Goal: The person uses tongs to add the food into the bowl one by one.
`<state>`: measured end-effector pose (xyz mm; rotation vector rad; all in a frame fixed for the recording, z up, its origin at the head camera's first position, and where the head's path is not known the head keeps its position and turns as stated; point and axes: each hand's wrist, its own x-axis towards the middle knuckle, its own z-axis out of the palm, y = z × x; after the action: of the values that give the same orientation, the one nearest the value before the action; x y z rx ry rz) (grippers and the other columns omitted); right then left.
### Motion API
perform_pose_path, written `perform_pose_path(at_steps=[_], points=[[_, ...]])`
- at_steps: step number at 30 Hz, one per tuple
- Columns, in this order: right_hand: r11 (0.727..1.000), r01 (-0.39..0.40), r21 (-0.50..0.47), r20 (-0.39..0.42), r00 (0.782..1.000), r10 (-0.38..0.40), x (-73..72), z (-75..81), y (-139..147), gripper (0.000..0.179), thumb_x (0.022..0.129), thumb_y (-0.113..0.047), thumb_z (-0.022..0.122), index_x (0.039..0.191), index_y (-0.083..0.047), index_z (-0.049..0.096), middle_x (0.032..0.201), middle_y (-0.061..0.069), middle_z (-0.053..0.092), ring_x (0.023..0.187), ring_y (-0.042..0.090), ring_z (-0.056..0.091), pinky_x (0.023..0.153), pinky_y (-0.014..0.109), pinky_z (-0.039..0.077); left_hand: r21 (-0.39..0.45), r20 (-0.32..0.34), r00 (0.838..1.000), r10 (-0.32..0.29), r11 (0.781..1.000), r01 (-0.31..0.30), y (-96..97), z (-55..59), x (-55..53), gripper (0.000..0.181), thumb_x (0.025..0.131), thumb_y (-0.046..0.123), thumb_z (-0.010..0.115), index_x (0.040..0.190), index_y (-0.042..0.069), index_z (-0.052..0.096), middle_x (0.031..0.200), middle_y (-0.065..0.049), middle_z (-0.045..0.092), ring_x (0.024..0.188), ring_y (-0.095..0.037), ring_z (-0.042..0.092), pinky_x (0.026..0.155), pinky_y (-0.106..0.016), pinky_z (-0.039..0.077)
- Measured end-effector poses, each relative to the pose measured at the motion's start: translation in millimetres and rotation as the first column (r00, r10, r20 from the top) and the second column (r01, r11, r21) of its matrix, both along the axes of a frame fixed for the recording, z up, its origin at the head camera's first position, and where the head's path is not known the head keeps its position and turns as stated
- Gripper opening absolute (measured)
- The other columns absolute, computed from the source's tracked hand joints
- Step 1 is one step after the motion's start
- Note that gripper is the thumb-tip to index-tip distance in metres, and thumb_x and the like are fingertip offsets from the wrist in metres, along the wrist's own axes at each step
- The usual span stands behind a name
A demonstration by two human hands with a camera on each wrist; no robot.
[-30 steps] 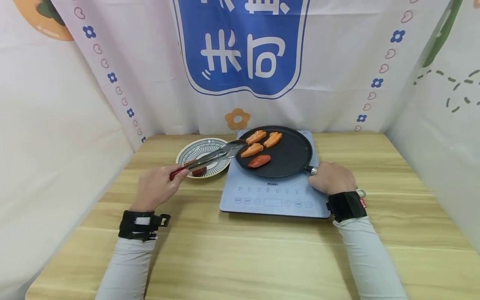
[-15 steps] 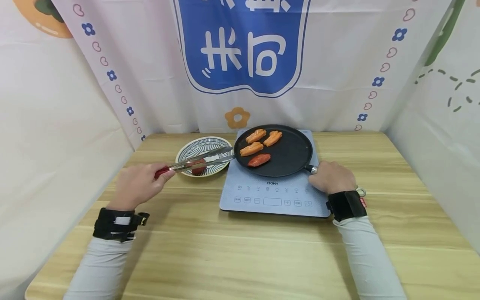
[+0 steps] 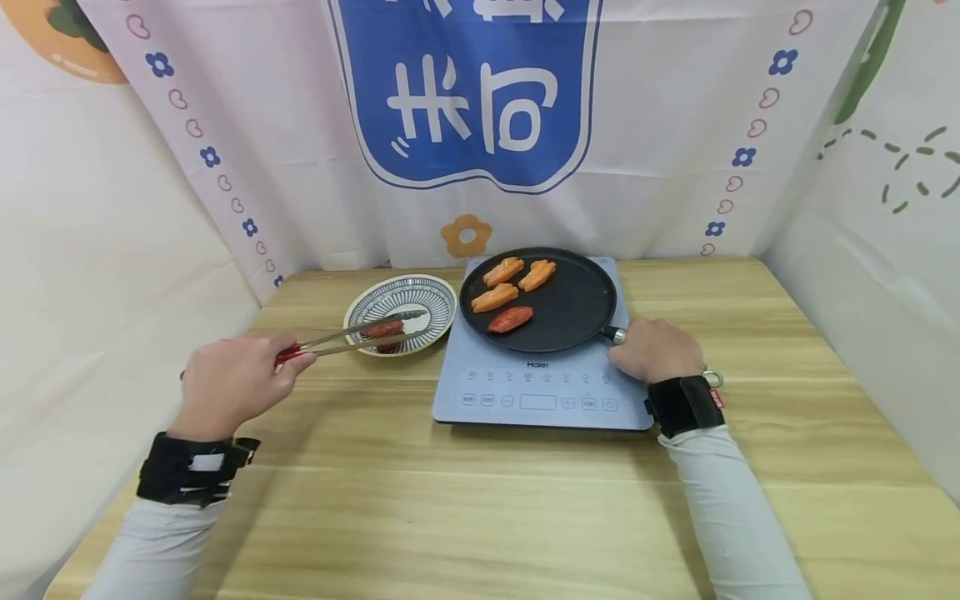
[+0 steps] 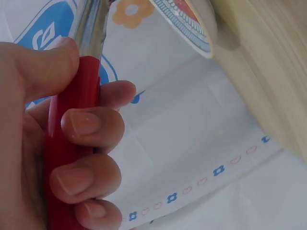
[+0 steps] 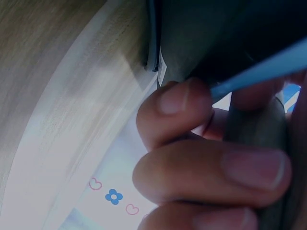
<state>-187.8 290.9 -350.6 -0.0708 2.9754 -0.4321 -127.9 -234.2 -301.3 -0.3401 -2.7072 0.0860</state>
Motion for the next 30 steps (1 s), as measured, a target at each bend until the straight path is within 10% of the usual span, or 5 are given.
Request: perform_pose_path(at_steps=[30], points=[[1.000, 0.018, 0.008, 0.015, 1.000, -0.018, 0.6, 1.1, -2, 0.014, 0.079, -0.022, 0.056, 0.071, -0.011, 0.052, 0.067, 0.007, 0.054, 0.060, 0.025, 0.054, 0.052, 0.036, 0.037, 0.041, 0.063, 0.989, 0.136, 0.989, -0.139, 1.9, -9.3, 14.5, 0.039, 0.099, 0.037, 0.072, 0.074, 0.008, 0.066, 0.053, -0.005, 0.047, 0.045, -0.031, 0.045, 0.040, -0.045, 0.031]])
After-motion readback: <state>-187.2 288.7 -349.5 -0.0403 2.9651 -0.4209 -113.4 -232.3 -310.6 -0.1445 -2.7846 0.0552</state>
